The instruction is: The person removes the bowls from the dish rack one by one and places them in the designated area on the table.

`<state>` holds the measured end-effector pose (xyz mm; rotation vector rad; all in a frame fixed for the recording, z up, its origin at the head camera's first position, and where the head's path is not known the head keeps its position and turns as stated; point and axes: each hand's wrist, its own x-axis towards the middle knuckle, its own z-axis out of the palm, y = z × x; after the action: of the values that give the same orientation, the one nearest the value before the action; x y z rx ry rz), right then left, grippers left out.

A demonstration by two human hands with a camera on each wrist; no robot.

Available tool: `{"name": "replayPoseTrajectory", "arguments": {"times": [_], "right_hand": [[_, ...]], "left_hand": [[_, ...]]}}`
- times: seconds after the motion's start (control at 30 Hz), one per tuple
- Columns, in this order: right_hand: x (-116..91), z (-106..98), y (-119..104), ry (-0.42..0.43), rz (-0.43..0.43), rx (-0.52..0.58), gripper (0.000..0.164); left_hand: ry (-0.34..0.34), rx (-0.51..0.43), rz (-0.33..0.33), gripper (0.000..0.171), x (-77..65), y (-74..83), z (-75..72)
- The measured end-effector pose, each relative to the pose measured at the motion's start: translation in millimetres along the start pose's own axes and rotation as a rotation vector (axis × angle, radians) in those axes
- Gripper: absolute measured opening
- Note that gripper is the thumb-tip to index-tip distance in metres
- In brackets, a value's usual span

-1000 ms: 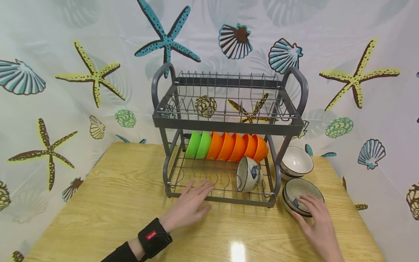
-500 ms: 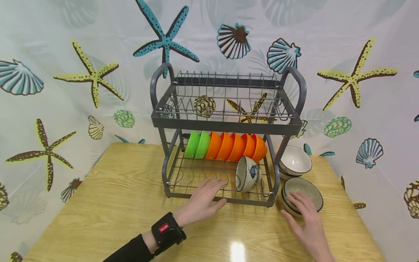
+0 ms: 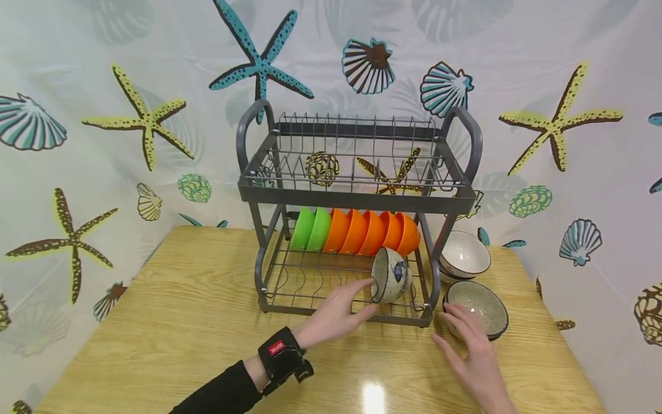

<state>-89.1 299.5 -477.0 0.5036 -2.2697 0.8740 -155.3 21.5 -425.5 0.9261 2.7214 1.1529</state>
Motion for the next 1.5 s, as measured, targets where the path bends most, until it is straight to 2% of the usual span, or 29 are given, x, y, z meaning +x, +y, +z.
{"name": "replayPoseTrajectory", "arguments": {"times": [0.2, 0.43, 0.83, 1.03, 1.37, 1.5], "right_hand": [[-0.4, 3.1, -4.1, -0.001, -0.008, 0.013, 0.058], [-1.1, 6.7, -7.8, -0.006, 0.006, 0.025, 0.058], [-0.6, 11.6, -11.1, -0.021, -0.013, 0.03, 0.06], [-1.2, 13.9, -12.3, -0.016, 0.008, 0.053, 0.059], [-0.8, 15.1, -11.5, -0.014, 0.001, 0.067, 0.063], [-0.1, 14.6, -12.7, -0.014, 0.001, 0.072, 0.063]], "left_hand": [[0.005, -0.114, -0.04, 0.053, 5.6, 3.4, 3.4], [0.018, -0.202, -0.064, 0.05, 10.9, 5.5, 7.6], [0.024, -0.282, -0.104, 0.045, 19.0, 5.4, 14.3], [0.036, -0.314, -0.112, 0.041, 23.9, 4.0, 17.1], [0.079, -0.349, -0.069, 0.035, 29.7, 5.1, 20.5], [0.088, -0.362, -0.088, 0.036, 30.9, 6.9, 22.7]]}}
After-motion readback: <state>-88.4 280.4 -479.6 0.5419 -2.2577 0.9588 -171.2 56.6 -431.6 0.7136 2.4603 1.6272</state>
